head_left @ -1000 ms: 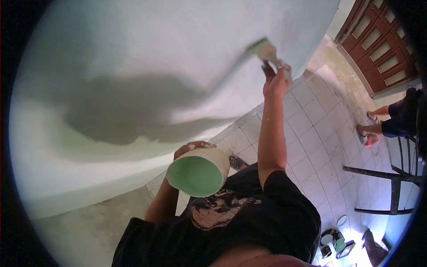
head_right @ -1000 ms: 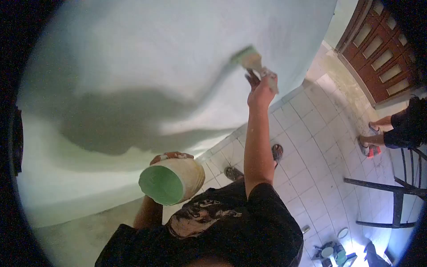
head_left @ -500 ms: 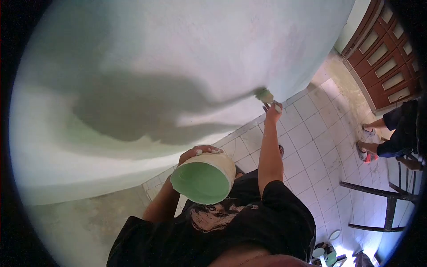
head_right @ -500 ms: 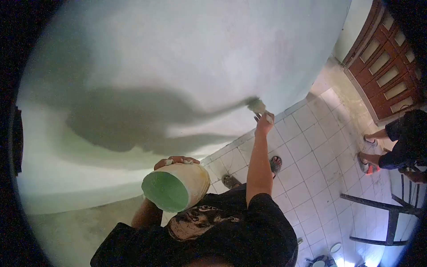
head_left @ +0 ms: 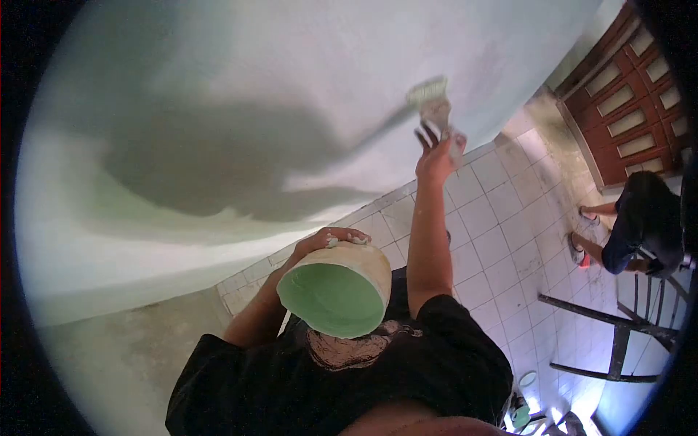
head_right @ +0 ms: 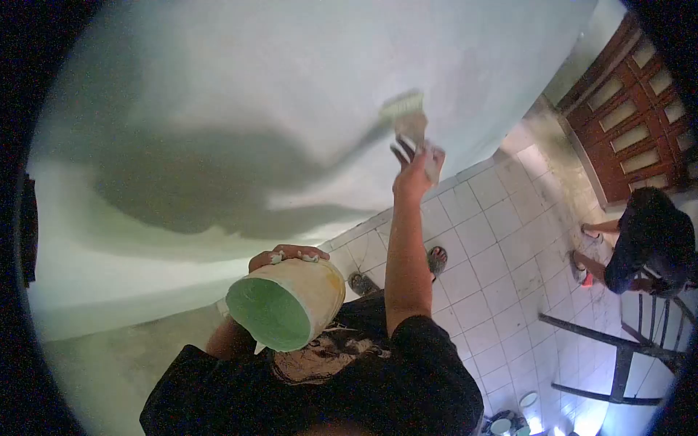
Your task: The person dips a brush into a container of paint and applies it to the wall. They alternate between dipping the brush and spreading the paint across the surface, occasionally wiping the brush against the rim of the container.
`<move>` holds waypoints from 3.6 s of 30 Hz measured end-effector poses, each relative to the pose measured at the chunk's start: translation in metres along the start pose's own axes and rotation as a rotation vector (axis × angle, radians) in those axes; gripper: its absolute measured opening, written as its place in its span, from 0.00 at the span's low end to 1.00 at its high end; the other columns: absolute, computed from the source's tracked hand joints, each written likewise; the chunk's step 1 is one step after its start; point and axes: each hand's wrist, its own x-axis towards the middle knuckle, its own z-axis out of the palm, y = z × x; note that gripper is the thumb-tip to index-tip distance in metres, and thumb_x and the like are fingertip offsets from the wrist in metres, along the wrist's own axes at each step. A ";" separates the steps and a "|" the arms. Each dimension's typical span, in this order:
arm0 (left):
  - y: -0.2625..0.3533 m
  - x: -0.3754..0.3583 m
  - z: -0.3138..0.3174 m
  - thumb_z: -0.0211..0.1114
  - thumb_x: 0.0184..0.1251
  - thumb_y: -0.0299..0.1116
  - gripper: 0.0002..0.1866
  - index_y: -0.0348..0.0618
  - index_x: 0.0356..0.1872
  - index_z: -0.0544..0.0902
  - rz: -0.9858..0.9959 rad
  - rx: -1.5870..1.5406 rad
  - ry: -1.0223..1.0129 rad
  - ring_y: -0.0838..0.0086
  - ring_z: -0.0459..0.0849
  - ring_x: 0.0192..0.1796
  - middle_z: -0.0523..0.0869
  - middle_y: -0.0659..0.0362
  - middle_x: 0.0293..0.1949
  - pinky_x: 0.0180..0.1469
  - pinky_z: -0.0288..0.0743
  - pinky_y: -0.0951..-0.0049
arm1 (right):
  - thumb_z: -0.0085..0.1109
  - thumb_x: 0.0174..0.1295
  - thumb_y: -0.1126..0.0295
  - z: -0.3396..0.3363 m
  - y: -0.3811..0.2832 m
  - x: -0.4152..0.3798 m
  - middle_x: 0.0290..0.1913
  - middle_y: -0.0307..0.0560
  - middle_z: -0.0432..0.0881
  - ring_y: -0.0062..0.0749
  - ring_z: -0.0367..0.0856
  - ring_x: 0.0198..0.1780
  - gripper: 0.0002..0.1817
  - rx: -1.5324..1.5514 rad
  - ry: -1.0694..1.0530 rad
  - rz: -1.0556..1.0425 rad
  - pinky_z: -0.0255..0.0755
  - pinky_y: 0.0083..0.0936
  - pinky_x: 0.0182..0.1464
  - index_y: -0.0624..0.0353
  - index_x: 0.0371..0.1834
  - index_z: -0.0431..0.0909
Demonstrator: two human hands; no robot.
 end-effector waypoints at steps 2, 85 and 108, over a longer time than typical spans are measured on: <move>0.004 0.002 0.006 0.58 0.55 0.47 0.25 0.34 0.45 0.76 0.024 -0.018 -0.032 0.62 0.74 0.54 0.76 0.49 0.49 0.57 0.67 0.64 | 0.50 0.60 0.72 -0.052 0.034 0.001 0.47 0.53 0.71 0.49 0.79 0.40 0.15 -0.131 0.037 0.019 0.79 0.41 0.37 0.56 0.47 0.58; -0.005 -0.020 0.005 0.51 0.61 0.40 0.18 0.37 0.43 0.77 0.257 -0.174 -0.076 0.56 0.71 0.57 0.77 0.50 0.46 0.59 0.65 0.56 | 0.48 0.61 0.69 0.050 -0.085 0.024 0.44 0.49 0.72 0.45 0.77 0.43 0.10 0.141 -0.003 -0.010 0.76 0.37 0.39 0.57 0.44 0.63; -0.017 -0.005 0.043 0.46 0.64 0.37 0.18 0.32 0.43 0.76 0.834 0.001 -0.194 0.50 0.71 0.56 0.78 0.46 0.45 0.57 0.66 0.51 | 0.46 0.63 0.68 0.112 -0.126 0.019 0.44 0.56 0.71 0.49 0.78 0.41 0.12 0.048 -0.142 -0.191 0.78 0.40 0.40 0.61 0.47 0.61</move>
